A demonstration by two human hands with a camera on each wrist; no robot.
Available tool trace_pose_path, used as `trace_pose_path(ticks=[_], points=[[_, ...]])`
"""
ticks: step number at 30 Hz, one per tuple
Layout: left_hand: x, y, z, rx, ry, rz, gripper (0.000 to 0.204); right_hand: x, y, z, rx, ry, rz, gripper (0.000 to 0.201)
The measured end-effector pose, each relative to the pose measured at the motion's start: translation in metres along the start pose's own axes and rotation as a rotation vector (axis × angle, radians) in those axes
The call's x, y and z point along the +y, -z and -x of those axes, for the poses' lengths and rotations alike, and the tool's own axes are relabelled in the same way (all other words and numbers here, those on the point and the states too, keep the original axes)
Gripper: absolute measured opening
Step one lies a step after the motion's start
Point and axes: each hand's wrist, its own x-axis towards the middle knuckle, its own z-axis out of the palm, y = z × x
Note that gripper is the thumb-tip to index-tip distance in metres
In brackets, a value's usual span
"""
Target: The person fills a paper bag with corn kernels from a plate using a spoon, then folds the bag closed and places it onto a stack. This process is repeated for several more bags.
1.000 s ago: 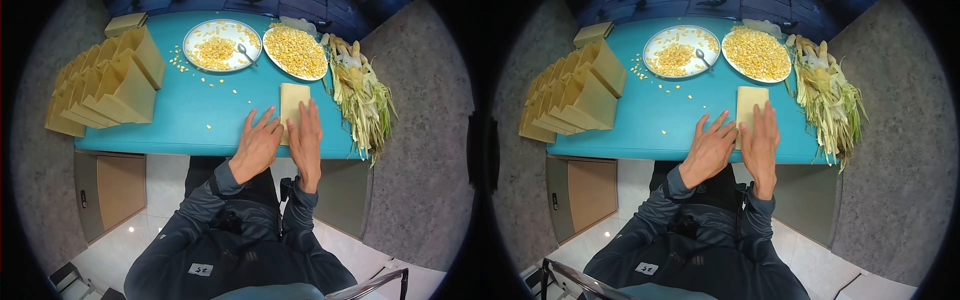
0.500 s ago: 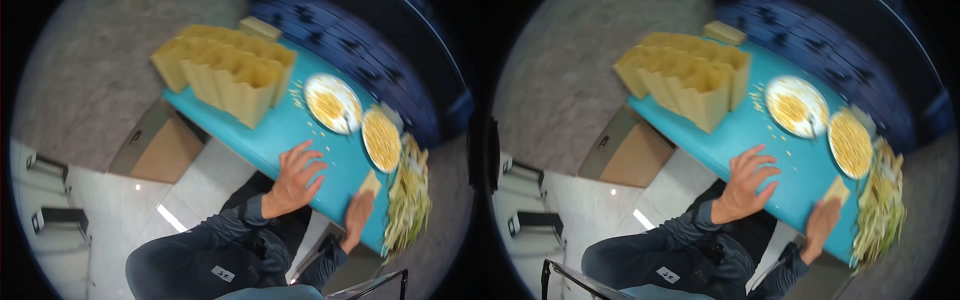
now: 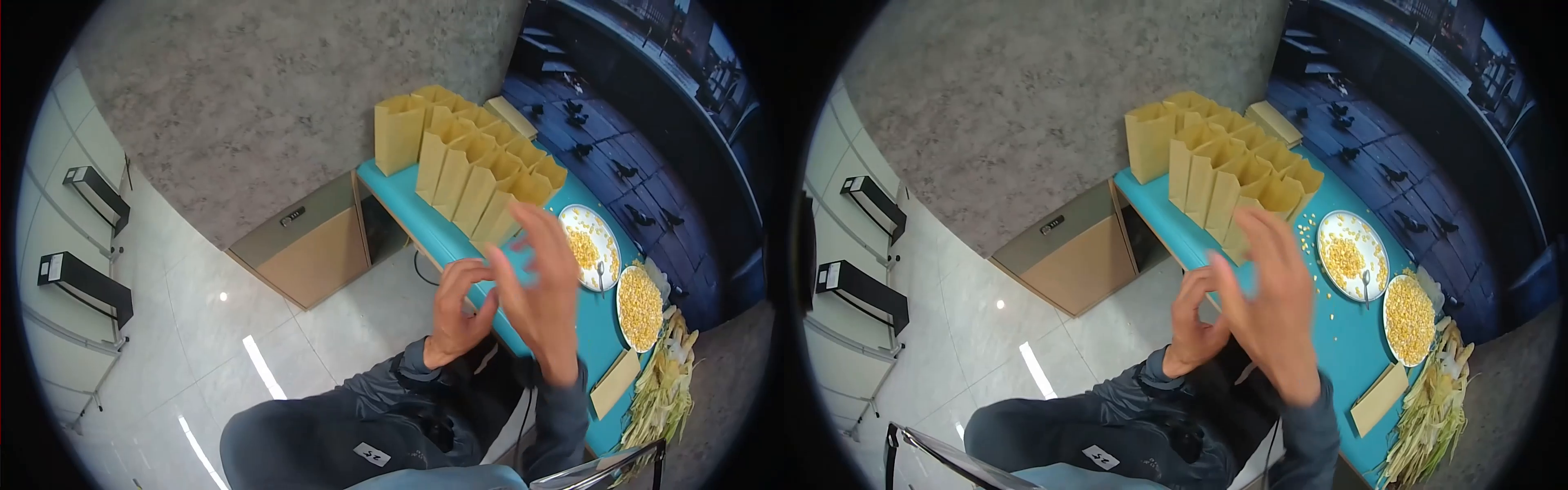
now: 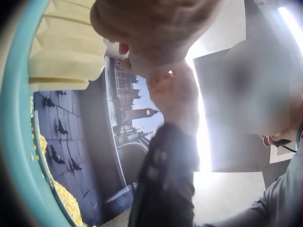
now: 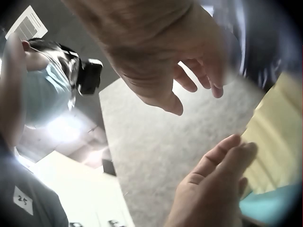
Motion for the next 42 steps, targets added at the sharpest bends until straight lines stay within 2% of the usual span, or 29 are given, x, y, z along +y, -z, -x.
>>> trace_pose_path(ticks=[1,3,5,6,7,8,9,10,12,13,15,16,18,20,21,22,24,25,26,28,29,30,31,34,36,38,40,42], points=[[-0.001,0.012,0.002,0.030,0.056,0.004,0.028,0.002,-0.026,-0.029,-0.019,0.127,-0.056,0.044],[-0.013,0.027,0.004,0.087,0.105,-0.007,0.025,0.005,-0.082,-0.093,-0.113,0.208,-0.016,0.034],[-0.012,0.044,0.003,0.095,0.138,-0.007,0.025,0.029,-0.152,-0.156,-0.081,0.282,0.064,0.031],[-0.012,0.052,0.002,0.117,0.181,-0.008,0.025,0.039,-0.182,-0.184,-0.058,0.253,0.080,0.035],[-0.017,0.058,0.000,0.119,0.155,0.001,0.024,0.045,-0.207,-0.208,-0.036,0.225,0.094,0.040],[-0.019,0.064,-0.001,0.111,0.148,-0.001,0.024,0.050,-0.226,-0.230,-0.131,0.117,0.147,0.041],[-0.021,0.071,-0.003,0.127,0.159,0.005,0.023,0.044,-0.233,-0.240,-0.225,0.005,0.197,0.042],[-0.024,0.077,-0.004,0.139,0.172,0.010,0.023,0.044,-0.237,-0.243,-0.213,-0.004,0.190,0.042],[-0.034,0.086,-0.008,0.144,0.176,0.012,0.023,0.046,-0.242,-0.246,-0.374,-0.127,0.203,0.035],[-0.039,0.090,-0.008,0.162,0.190,0.017,0.024,0.049,-0.245,-0.243,-0.369,-0.140,0.198,0.035],[-0.052,0.091,-0.009,0.175,0.240,0.052,0.025,0.051,-0.246,-0.230,-0.218,-0.088,0.198,0.026],[-0.059,0.092,-0.009,0.200,0.290,0.084,0.025,0.050,-0.243,-0.226,-0.217,-0.102,0.200,0.026],[-0.070,0.091,-0.011,0.165,0.339,0.088,0.032,0.042,-0.229,-0.222,-0.267,0.068,0.198,0.019],[-0.075,0.088,-0.019,0.207,0.408,0.250,0.040,0.030,-0.211,-0.216,-0.272,0.114,0.196,0.019],[-0.086,0.088,-0.020,0.178,0.427,0.231,0.056,0.022,-0.198,-0.215,-0.266,0.170,0.197,0.018],[-0.086,0.090,-0.024,0.165,0.431,0.230,0.056,0.013,-0.183,-0.212,-0.262,0.158,0.195,0.018],[-0.087,0.092,-0.027,0.347,0.590,0.568,0.069,-0.005,-0.144,-0.199,-0.355,0.237,0.136,0.021],[-0.098,0.100,-0.021,0.319,0.596,0.694,0.078,-0.015,-0.122,-0.188,-0.362,0.245,0.110,0.023],[-0.099,0.104,-0.018,0.283,0.617,0.707,0.078,-0.021,-0.103,-0.174,-0.364,0.247,0.088,0.025],[-0.101,0.104,-0.011,0.167,0.448,0.918,0.079,-0.012,-0.075,-0.142,-0.236,0.402,-0.075,0.025],[-0.101,0.104,-0.010,0.049,0.392,0.934,0.081,-0.009,-0.061,-0.127,-0.209,0.363,-0.056,0.025],[-0.098,0.099,-0.007,-0.068,0.334,0.949,0.082,-0.006,-0.048,-0.113,-0.196,0.424,-0.141,0.023],[-0.084,0.090,-0.005,-0.105,0.364,0.977,0.085,-0.002,-0.036,-0.098,-0.181,0.489,-0.225,0.022],[-0.063,0.056,0.012,-0.155,0.353,0.931,0.082,0.016,0.008,-0.045,-0.130,0.468,-0.337,0.017],[-0.054,0.030,0.030,-0.160,0.370,0.910,0.084,0.040,0.029,-0.022,-0.060,0.442,-0.316,0.018],[-0.061,0.010,0.051,-0.177,0.393,0.855,0.089,0.062,0.052,-0.002,0.036,0.369,-0.343,0.017],[-0.044,-0.011,0.057,-0.214,0.430,0.782,0.096,0.085,0.070,0.016,0.079,0.319,-0.325,0.016],[-0.025,-0.035,0.059,-0.362,0.501,0.960,0.103,0.103,0.089,0.032,0.108,0.191,-0.287,0.015]])
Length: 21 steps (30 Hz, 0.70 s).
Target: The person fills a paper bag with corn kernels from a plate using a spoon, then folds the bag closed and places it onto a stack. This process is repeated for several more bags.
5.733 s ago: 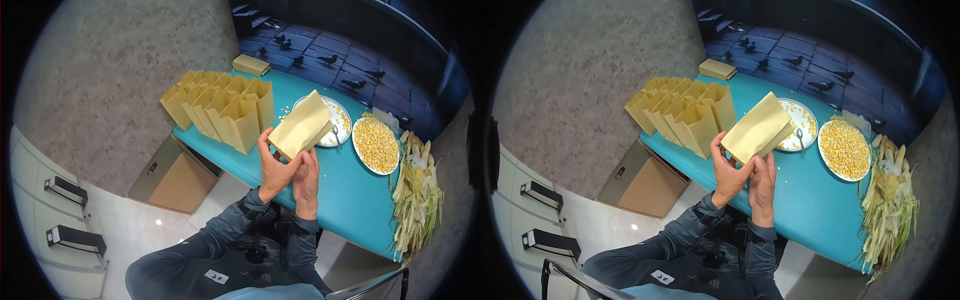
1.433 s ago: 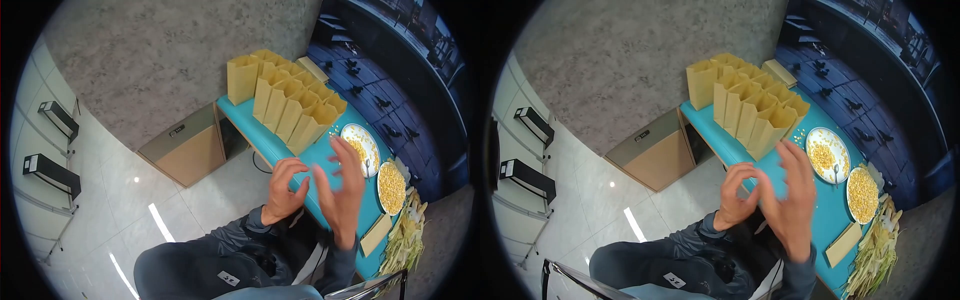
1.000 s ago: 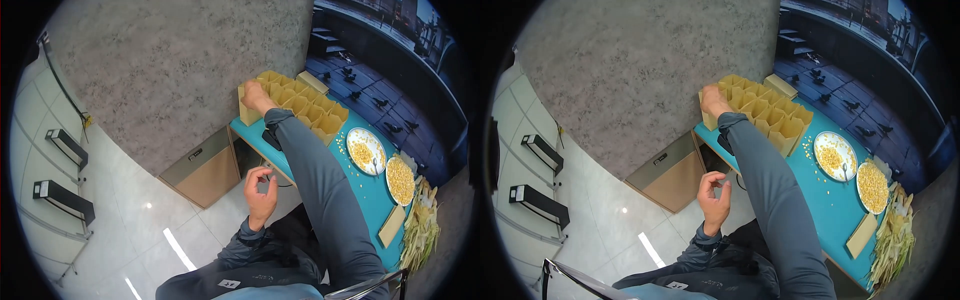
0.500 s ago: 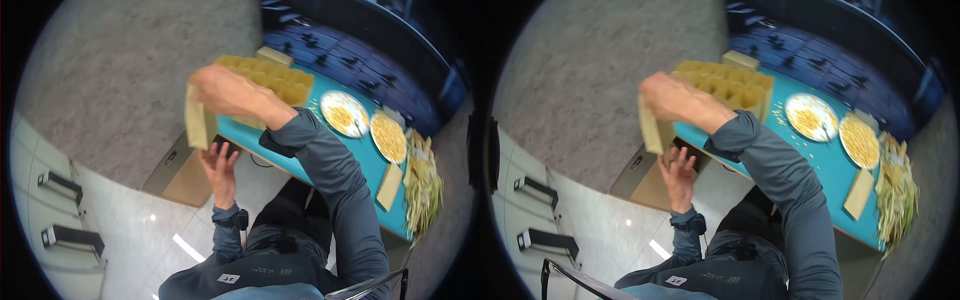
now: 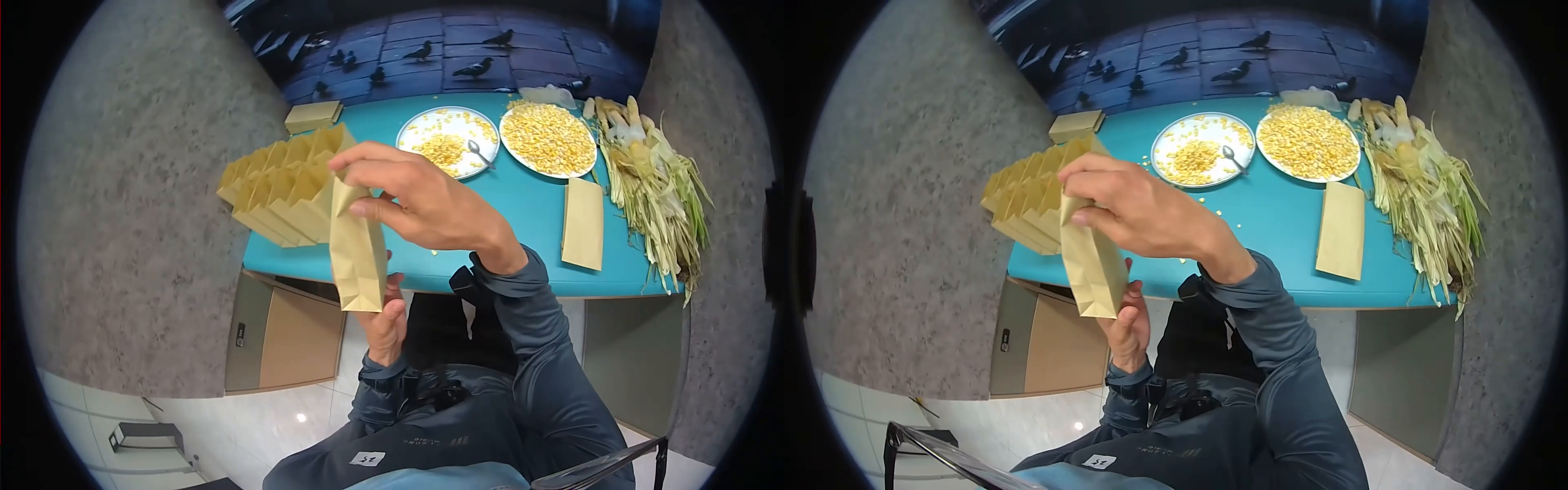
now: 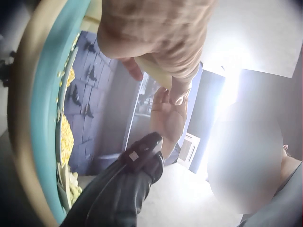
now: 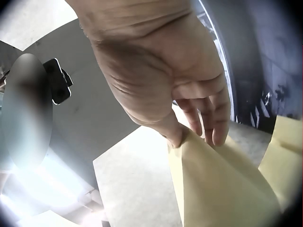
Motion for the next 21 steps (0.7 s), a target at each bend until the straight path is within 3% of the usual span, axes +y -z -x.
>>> trace_pose_path(ticks=[2,5,6,8,10,11,14,15,16,18,21], points=[[-0.017,-0.009,-0.005,-0.019,0.066,0.008,0.104,0.011,0.017,0.011,0.011,-0.042,-0.006,0.023],[-0.034,-0.023,-0.023,-0.035,0.188,0.359,0.097,0.032,0.033,0.026,0.096,-0.100,-0.016,0.017],[-0.035,-0.029,-0.031,-0.038,0.196,0.352,0.097,0.038,0.038,0.031,0.134,-0.147,-0.065,0.026],[-0.038,-0.041,-0.048,0.064,0.224,0.052,0.096,0.050,0.034,0.039,0.182,-0.195,-0.123,0.035],[-0.039,-0.048,-0.072,0.040,0.240,0.052,0.098,0.063,0.012,0.048,0.651,-0.328,-0.465,0.059],[-0.038,-0.056,-0.084,0.026,0.159,-0.046,0.098,0.078,0.005,0.056,0.700,-0.383,-0.397,0.083],[-0.044,-0.057,-0.115,0.034,0.055,-0.253,0.100,0.110,-0.035,0.072,0.806,-0.506,-0.622,0.087],[-0.047,-0.054,-0.124,0.026,0.012,-0.428,0.099,0.111,-0.041,0.075,0.750,-0.615,-0.719,0.090],[-0.051,-0.051,-0.134,0.014,-0.028,-0.598,0.099,0.116,-0.049,0.075,0.760,-0.622,-0.719,0.090],[-0.056,-0.049,-0.149,0.019,-0.023,-0.653,0.100,0.128,-0.064,0.076,0.807,-0.533,-0.922,0.084],[-0.062,-0.049,-0.167,-0.051,-0.028,-0.852,0.096,0.131,-0.063,0.078,0.814,-0.510,-0.935,0.077]])
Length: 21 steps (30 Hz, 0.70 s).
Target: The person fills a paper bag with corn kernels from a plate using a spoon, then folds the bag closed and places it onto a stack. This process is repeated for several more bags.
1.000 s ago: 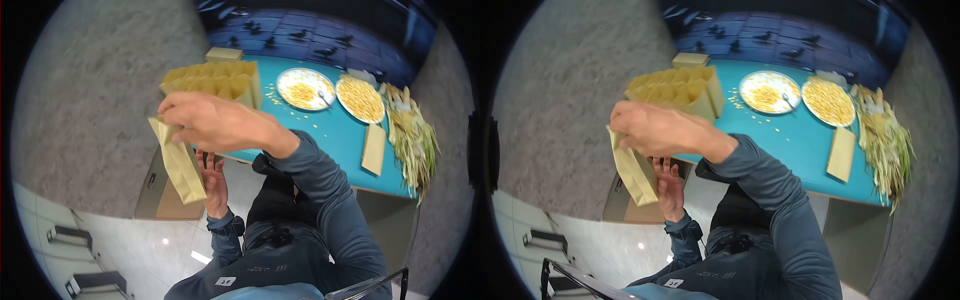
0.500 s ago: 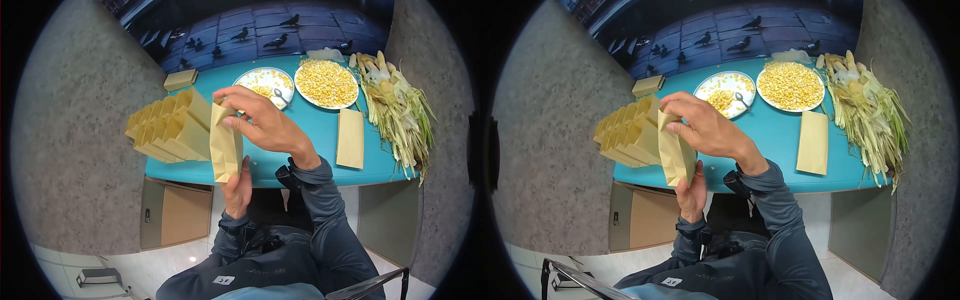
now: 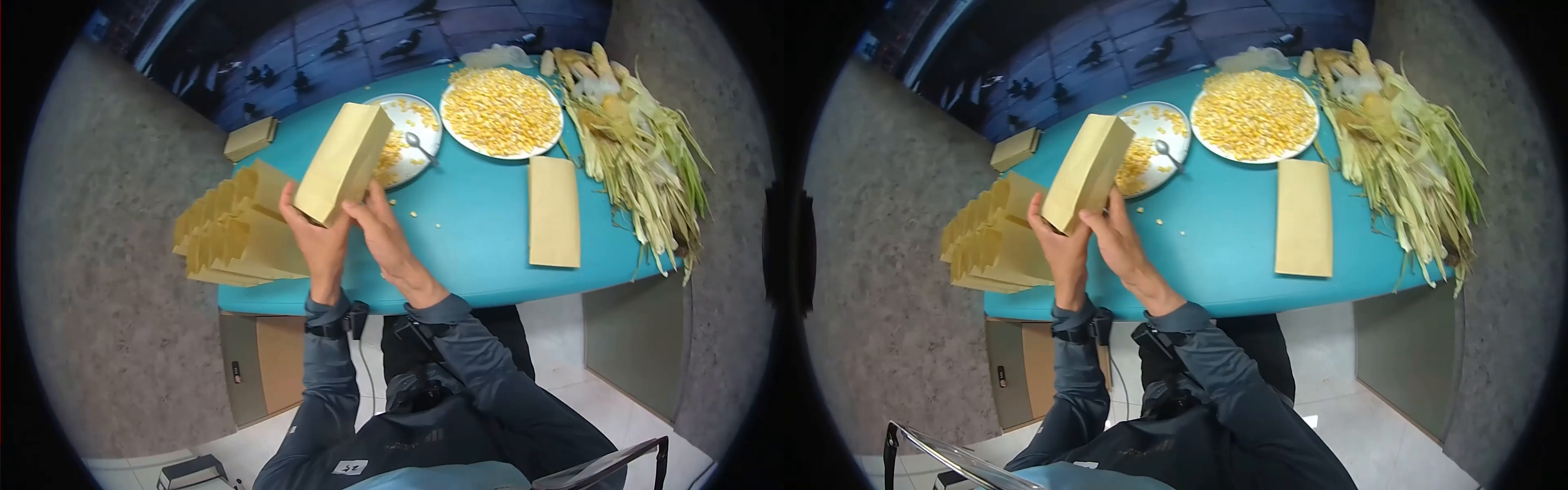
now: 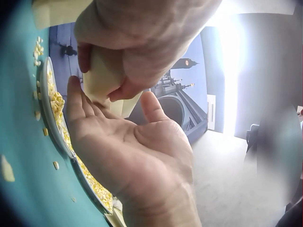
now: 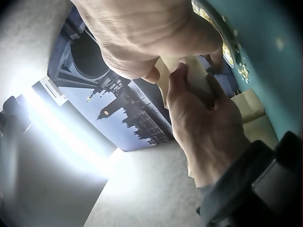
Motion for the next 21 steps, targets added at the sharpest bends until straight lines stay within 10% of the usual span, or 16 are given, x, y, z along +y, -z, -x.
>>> trace_pose_path(ticks=[21], points=[[0.009,0.001,-0.033,-0.045,0.066,0.060,0.092,-0.018,0.005,0.006,-0.043,-0.109,-0.046,0.097]])
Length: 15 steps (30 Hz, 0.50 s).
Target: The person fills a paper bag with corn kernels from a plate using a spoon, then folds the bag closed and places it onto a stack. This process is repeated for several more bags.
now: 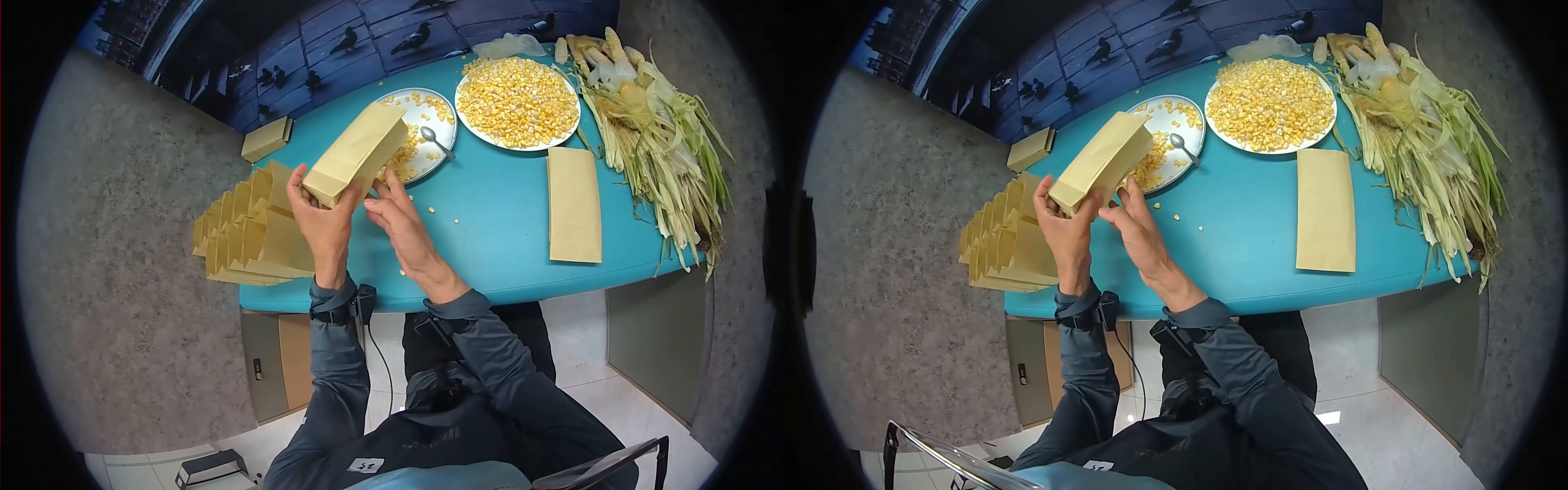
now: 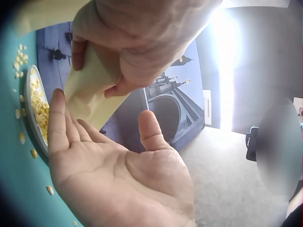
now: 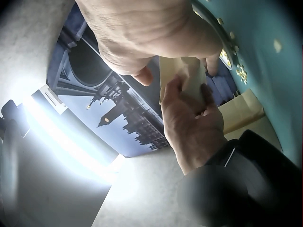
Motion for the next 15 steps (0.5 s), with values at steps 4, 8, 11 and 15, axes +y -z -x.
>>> trace_pose_path(ticks=[4,8,11,15], points=[[0.005,-0.001,-0.008,-0.018,-0.053,-0.060,0.086,0.003,0.002,0.000,0.008,-0.009,-0.004,0.100],[0.004,0.000,-0.015,-0.048,-0.079,-0.098,0.090,0.001,0.002,0.000,0.018,-0.021,0.004,0.102],[0.006,-0.002,-0.017,-0.046,-0.082,-0.094,0.088,0.002,0.002,0.000,0.019,-0.022,-0.004,0.102],[0.011,-0.002,-0.021,-0.031,-0.097,-0.116,0.081,0.006,0.001,0.000,0.064,-0.046,-0.004,0.102]])
